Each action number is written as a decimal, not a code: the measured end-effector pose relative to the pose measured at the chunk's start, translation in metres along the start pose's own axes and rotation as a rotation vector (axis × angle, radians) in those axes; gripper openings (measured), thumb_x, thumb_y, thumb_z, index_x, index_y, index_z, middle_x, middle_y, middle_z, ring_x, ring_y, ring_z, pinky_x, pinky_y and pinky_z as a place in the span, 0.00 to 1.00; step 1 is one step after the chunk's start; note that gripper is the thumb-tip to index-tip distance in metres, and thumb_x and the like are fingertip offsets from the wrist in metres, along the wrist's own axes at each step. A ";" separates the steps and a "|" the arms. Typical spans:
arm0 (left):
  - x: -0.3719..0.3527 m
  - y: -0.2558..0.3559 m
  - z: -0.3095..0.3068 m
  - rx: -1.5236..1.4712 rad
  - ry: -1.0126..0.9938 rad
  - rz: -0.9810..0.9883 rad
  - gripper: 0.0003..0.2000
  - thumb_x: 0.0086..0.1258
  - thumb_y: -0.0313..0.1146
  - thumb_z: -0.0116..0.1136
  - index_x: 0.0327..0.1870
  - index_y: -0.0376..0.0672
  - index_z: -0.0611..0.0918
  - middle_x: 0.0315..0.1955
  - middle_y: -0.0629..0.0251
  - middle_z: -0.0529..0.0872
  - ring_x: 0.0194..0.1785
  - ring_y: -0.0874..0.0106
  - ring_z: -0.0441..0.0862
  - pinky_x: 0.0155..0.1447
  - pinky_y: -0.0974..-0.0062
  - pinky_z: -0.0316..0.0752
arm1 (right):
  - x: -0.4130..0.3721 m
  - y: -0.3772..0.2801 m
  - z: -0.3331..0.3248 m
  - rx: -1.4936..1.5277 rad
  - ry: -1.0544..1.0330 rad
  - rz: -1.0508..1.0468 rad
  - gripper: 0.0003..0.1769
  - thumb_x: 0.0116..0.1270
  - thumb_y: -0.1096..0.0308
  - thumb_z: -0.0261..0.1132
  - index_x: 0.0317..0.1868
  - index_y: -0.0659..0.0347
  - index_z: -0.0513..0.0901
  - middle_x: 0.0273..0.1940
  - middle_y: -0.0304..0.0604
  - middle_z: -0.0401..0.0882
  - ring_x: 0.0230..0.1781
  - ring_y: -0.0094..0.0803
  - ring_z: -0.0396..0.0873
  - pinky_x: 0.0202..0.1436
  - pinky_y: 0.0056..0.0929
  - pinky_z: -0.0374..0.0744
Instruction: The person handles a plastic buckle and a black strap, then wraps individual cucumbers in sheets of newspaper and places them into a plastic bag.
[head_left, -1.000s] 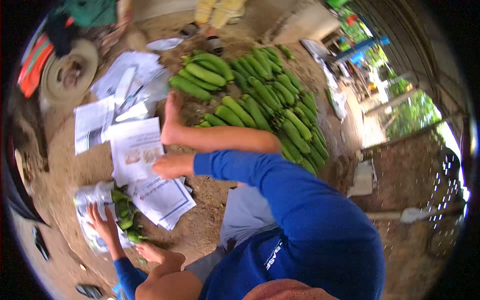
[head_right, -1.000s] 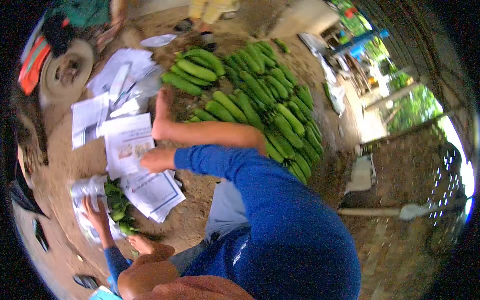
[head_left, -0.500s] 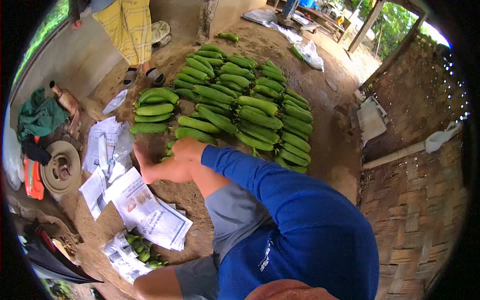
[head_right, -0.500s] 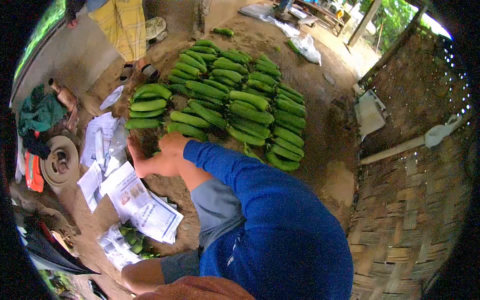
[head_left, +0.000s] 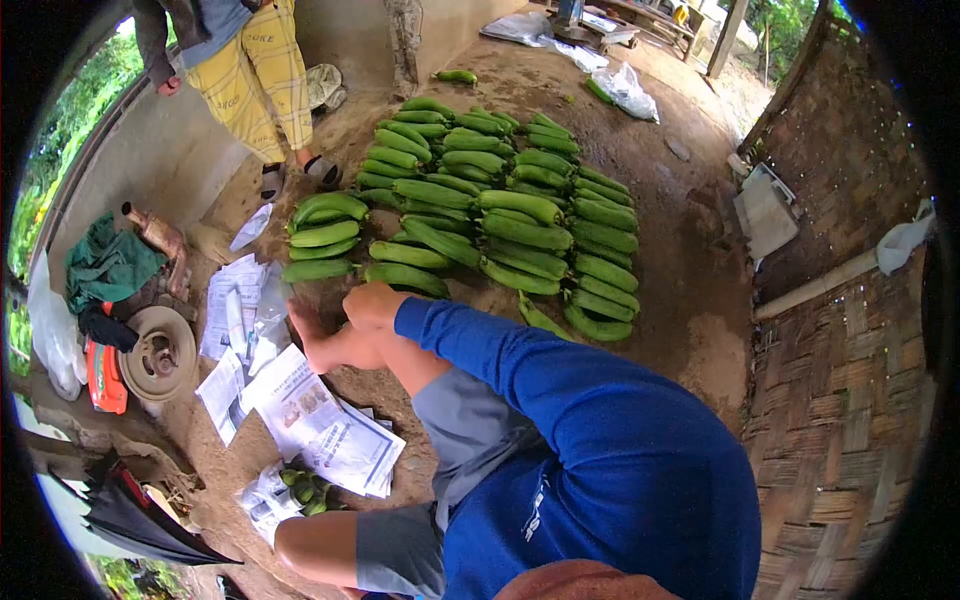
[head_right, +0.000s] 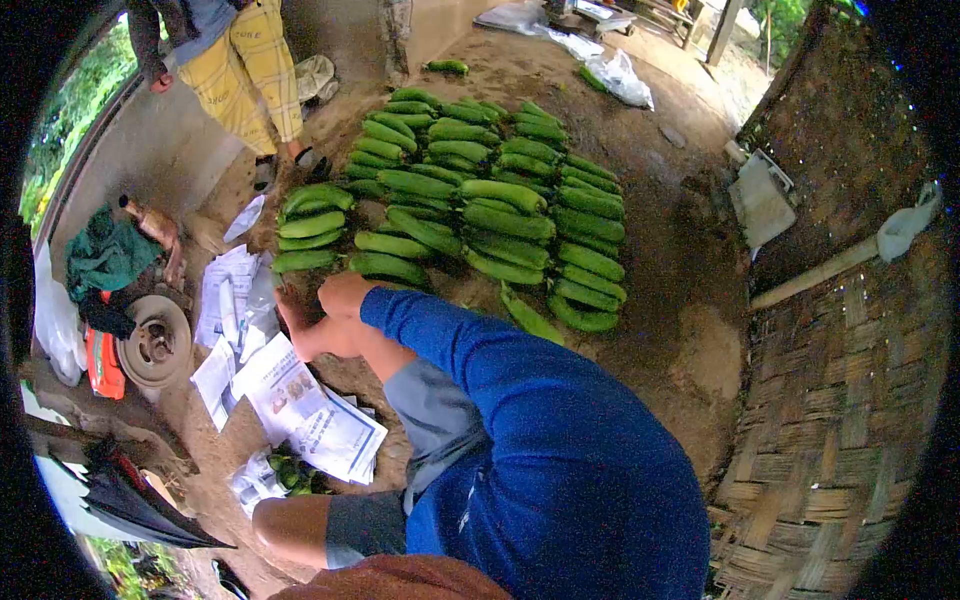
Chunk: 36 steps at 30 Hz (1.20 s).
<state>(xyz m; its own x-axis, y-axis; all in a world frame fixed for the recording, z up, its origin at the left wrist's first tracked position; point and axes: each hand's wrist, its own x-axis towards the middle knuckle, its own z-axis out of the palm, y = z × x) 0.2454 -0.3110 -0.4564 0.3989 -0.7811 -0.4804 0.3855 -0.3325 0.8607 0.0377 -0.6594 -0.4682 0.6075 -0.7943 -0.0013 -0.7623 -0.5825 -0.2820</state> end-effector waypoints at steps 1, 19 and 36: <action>0.000 0.000 0.001 -0.001 0.002 0.002 0.23 0.78 0.45 0.55 0.60 0.32 0.79 0.61 0.53 0.81 0.64 0.61 0.76 0.66 0.61 0.71 | -0.003 -0.005 -0.003 0.003 0.023 0.014 0.13 0.58 0.66 0.63 0.35 0.64 0.90 0.38 0.57 0.88 0.40 0.52 0.88 0.42 0.50 0.85; -0.001 0.000 0.009 0.000 0.037 0.011 0.23 0.78 0.45 0.54 0.59 0.32 0.80 0.60 0.53 0.81 0.63 0.61 0.76 0.66 0.62 0.71 | -0.012 -0.030 -0.016 -0.146 -0.184 -0.127 0.18 0.61 0.61 0.62 0.43 0.63 0.91 0.43 0.57 0.89 0.44 0.53 0.88 0.45 0.56 0.85; -0.006 0.005 -0.007 -0.027 0.154 0.031 0.23 0.79 0.46 0.53 0.59 0.32 0.80 0.59 0.53 0.81 0.63 0.62 0.76 0.66 0.62 0.71 | 0.140 -0.065 0.199 0.016 0.257 0.275 0.59 0.53 0.48 0.69 0.78 0.67 0.48 0.79 0.59 0.44 0.80 0.57 0.41 0.78 0.56 0.46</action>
<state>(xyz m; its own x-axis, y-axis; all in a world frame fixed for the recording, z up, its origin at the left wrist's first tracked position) 0.2511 -0.3042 -0.4511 0.5331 -0.6999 -0.4754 0.3926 -0.2931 0.8717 0.2167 -0.6989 -0.6411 0.3033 -0.9391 0.1613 -0.8844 -0.3405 -0.3191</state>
